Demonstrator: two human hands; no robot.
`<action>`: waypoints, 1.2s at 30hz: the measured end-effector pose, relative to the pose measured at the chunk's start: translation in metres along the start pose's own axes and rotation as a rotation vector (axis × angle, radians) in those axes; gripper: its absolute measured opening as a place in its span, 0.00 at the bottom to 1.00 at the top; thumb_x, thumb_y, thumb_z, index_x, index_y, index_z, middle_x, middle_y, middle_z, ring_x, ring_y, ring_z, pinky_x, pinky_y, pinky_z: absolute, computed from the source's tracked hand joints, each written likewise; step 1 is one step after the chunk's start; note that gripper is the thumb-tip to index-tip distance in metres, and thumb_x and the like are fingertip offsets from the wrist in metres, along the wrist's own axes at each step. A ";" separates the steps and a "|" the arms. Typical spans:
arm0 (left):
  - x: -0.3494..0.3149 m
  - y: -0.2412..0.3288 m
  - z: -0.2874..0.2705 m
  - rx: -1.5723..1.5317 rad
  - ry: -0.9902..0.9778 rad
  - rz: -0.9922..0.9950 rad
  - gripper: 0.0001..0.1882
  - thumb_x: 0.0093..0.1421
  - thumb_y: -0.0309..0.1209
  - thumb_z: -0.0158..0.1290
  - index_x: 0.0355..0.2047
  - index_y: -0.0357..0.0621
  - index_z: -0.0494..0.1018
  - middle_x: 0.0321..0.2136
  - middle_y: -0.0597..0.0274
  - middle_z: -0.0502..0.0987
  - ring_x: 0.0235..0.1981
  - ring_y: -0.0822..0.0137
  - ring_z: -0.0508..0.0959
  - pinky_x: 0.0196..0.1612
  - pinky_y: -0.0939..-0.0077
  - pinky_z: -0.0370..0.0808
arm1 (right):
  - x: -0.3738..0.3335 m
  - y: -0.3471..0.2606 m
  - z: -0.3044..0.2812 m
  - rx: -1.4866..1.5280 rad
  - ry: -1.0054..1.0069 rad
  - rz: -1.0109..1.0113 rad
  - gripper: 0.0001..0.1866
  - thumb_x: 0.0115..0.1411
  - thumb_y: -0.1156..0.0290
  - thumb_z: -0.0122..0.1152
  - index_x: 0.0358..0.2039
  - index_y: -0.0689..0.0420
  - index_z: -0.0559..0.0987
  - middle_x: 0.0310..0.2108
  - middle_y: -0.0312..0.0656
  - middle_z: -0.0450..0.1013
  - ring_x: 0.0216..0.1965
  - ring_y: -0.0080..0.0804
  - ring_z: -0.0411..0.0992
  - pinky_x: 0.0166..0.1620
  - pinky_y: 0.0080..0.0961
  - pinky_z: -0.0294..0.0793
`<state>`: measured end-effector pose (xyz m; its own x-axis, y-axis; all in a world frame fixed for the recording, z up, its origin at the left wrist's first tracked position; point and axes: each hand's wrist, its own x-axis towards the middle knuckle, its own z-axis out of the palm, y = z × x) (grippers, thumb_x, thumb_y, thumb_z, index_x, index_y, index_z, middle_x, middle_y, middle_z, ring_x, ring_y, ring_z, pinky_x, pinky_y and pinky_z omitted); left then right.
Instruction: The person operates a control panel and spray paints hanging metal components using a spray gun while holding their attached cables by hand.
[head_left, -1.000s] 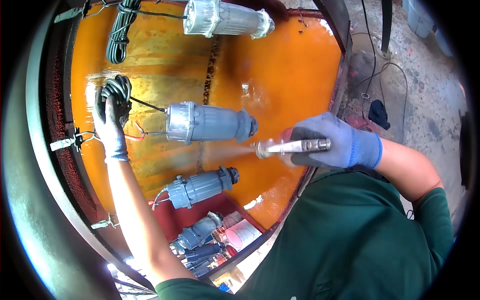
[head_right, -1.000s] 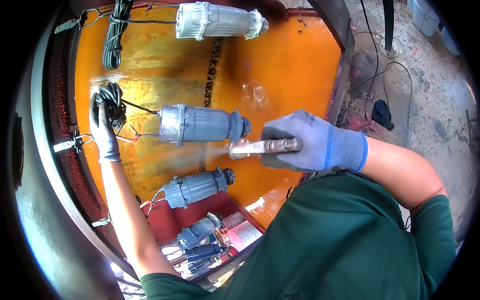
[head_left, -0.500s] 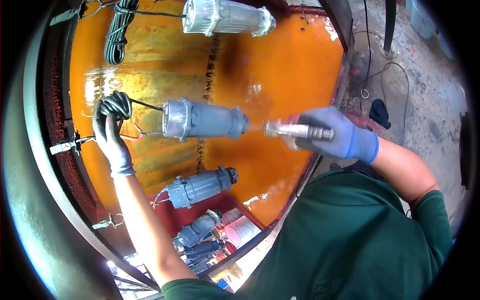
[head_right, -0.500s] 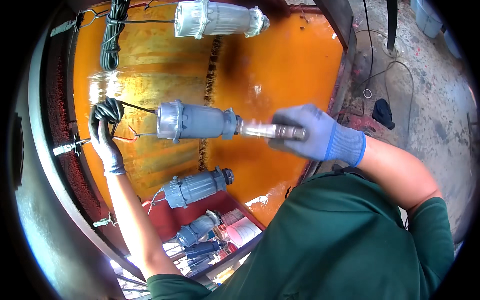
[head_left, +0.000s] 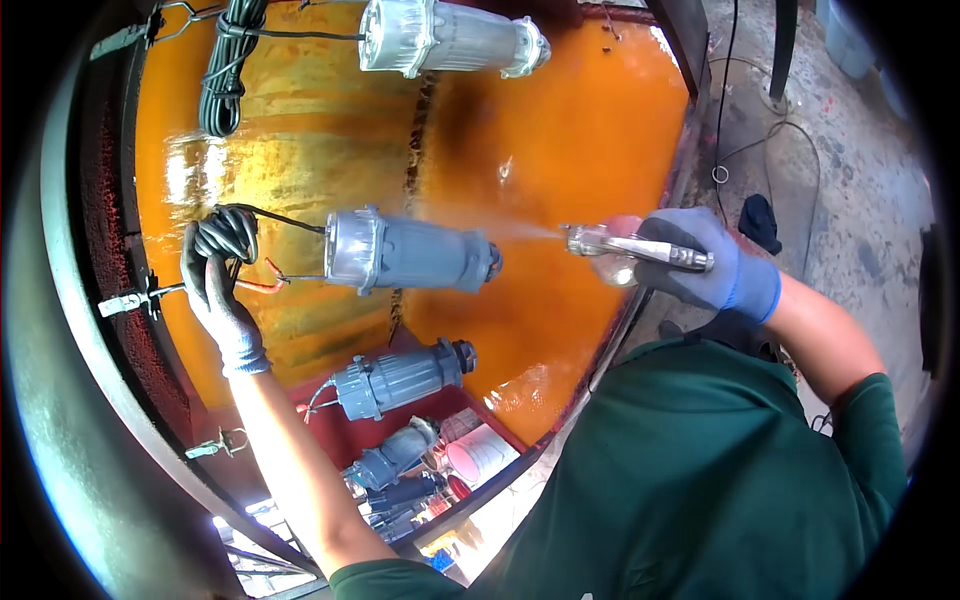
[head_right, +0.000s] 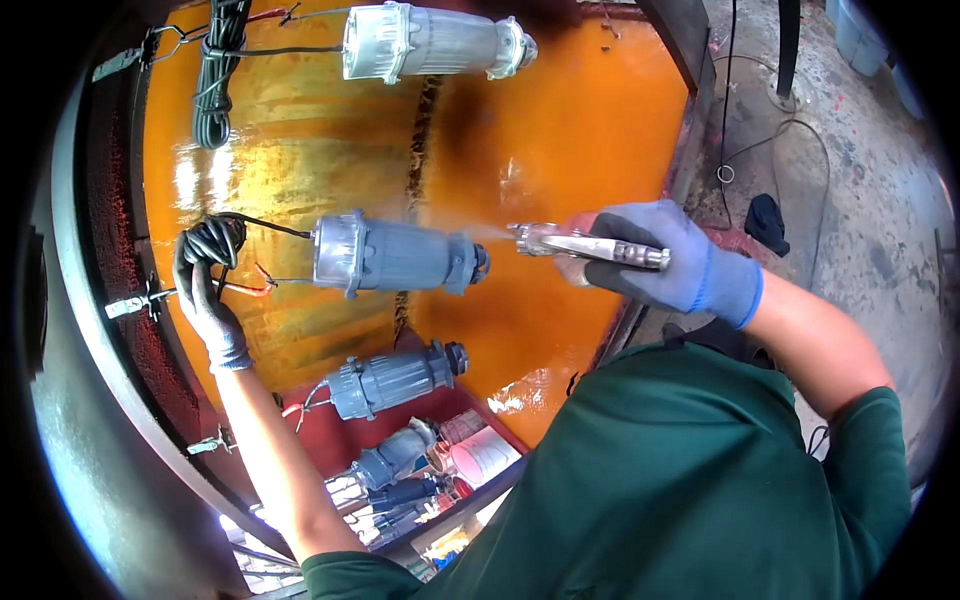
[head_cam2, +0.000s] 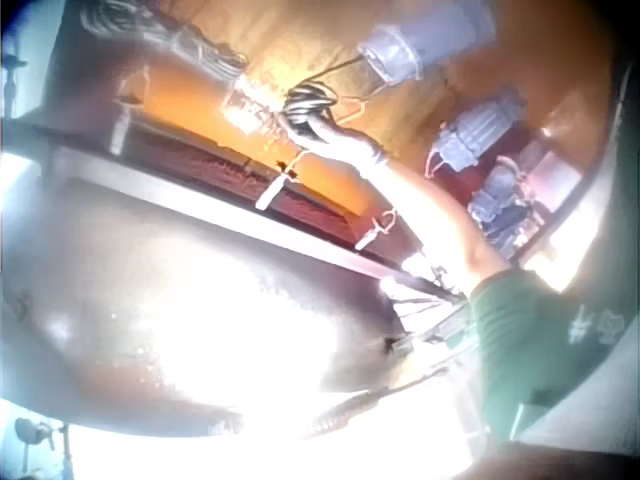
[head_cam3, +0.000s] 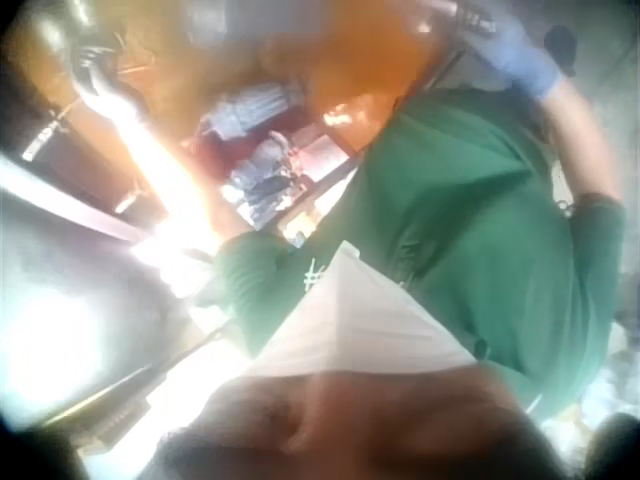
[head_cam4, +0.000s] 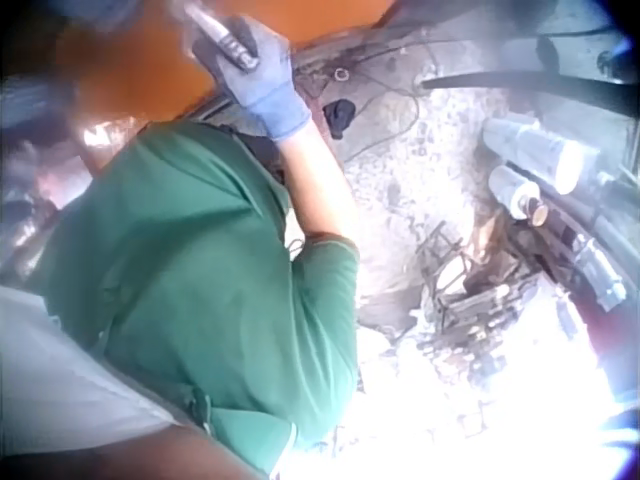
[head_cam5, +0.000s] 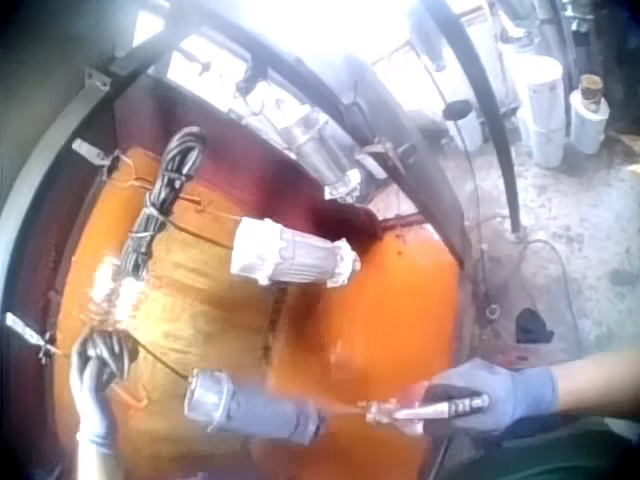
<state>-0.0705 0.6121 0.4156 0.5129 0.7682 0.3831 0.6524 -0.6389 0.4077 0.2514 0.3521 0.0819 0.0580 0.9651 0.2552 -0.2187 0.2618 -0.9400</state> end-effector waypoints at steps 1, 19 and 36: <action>-0.001 0.000 -0.003 0.013 -0.004 0.000 0.28 0.75 0.32 0.43 0.71 0.31 0.59 0.58 0.52 0.71 0.57 0.63 0.73 0.66 0.61 0.69 | 0.001 0.003 -0.007 -0.144 -0.095 0.024 0.09 0.58 0.71 0.72 0.35 0.59 0.80 0.27 0.48 0.76 0.27 0.45 0.77 0.32 0.35 0.74; -0.038 0.010 -0.016 0.054 0.078 -0.042 0.32 0.68 0.32 0.46 0.70 0.29 0.60 0.68 0.46 0.66 0.68 0.56 0.67 0.71 0.60 0.60 | 0.015 0.009 -0.027 -0.192 -0.105 0.058 0.12 0.58 0.64 0.72 0.33 0.57 0.80 0.26 0.49 0.76 0.30 0.52 0.78 0.34 0.42 0.75; -0.114 0.021 -0.030 0.203 0.201 -0.026 0.35 0.61 0.29 0.49 0.69 0.30 0.62 0.70 0.44 0.65 0.70 0.52 0.65 0.73 0.56 0.59 | 0.046 0.044 -0.038 -0.471 -0.116 -0.151 0.11 0.57 0.69 0.72 0.38 0.58 0.80 0.24 0.47 0.76 0.27 0.43 0.78 0.32 0.32 0.74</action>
<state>-0.1319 0.5105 0.4050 0.3872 0.7479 0.5393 0.7727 -0.5823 0.2527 0.2817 0.4082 0.0435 -0.0590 0.9171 0.3942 0.2484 0.3960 -0.8840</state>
